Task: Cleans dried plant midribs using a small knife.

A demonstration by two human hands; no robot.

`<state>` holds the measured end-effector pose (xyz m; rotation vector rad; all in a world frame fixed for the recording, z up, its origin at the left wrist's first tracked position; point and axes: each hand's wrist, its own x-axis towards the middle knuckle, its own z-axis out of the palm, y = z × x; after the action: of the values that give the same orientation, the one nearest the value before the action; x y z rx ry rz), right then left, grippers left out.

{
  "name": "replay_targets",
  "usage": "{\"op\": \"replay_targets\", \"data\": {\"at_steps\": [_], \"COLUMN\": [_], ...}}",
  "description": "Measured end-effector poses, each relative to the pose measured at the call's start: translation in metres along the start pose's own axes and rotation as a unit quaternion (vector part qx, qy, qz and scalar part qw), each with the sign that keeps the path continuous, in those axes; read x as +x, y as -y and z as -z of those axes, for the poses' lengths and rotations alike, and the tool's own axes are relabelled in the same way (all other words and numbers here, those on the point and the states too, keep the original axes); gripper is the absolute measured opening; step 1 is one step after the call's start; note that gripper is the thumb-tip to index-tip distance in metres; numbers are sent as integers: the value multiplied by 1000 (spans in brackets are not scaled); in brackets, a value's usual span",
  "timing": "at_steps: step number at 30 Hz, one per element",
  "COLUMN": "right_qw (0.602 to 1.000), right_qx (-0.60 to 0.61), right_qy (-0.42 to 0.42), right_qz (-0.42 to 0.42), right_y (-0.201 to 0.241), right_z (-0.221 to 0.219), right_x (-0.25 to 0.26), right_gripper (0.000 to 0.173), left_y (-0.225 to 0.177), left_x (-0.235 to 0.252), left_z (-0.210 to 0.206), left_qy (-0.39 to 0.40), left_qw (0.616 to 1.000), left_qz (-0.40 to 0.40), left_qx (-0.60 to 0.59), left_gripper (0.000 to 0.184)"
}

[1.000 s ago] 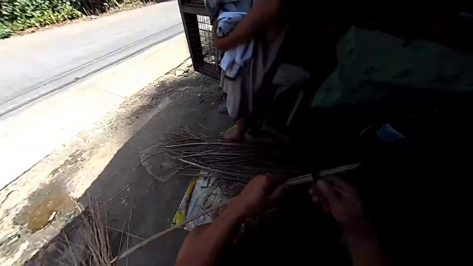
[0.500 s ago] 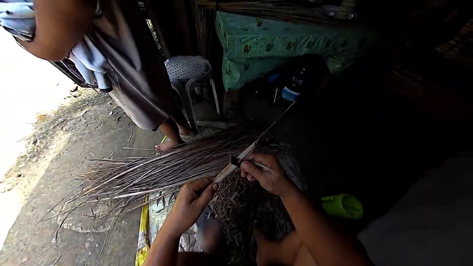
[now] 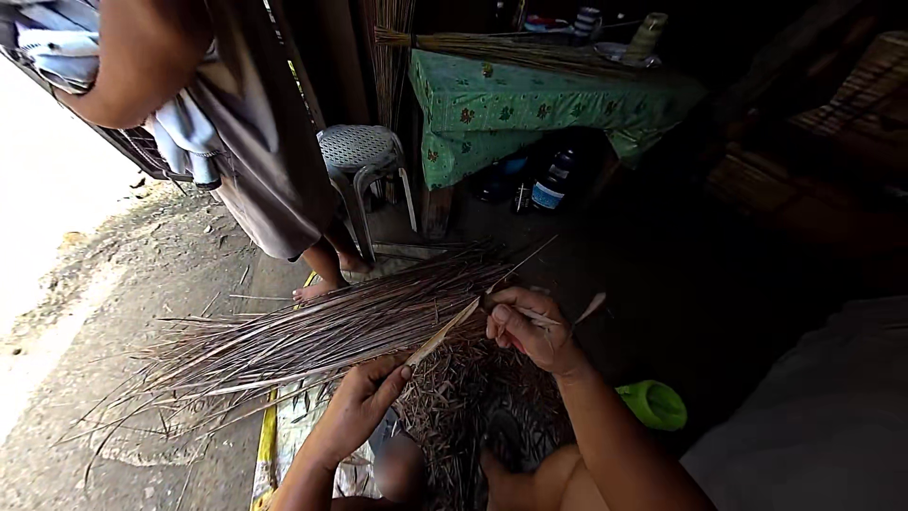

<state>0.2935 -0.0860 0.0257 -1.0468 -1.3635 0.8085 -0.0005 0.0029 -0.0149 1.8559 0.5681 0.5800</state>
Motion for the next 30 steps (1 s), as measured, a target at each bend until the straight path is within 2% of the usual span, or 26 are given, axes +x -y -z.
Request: {"op": "replay_targets", "data": {"at_steps": [4, 7, 16, 19, 21, 27, 30], "right_qw": [990, 990, 999, 991, 988, 996, 995], "right_qx": [86, 90, -17, -43, -35, 61, 56], "right_qy": [89, 90, -6, -113, -144, 46, 60], "right_qz": [-64, -56, 30, 56, 48, -47, -60], "right_y": [-9, -11, -9, -9, -8, -4, -5], "right_z": [-28, -31, -4, -4, 5, -17, -24], "right_x": [-8, -7, -3, 0, 2, -6, -6], "right_gripper": [24, 22, 23, 22, 22, 23, 23], "left_y": [0, -2, 0, 1, 3, 3, 3], "left_x": [1, -1, -1, -2, -3, 1, 0], "left_z": [-4, -3, -1, -1, -1, -4, -4], "left_qy": [5, 7, 52, 44, 30, -5, -7], "left_qw": [1000, 1000, 997, 998, 999, 1000, 1000], "left_qz": [-21, -20, -4, -2, -5, -18, -24], "left_qx": [-6, -21, -52, -38, -19, -14, -19], "left_gripper": [35, 34, 34, 33, 32, 30, 30]}}
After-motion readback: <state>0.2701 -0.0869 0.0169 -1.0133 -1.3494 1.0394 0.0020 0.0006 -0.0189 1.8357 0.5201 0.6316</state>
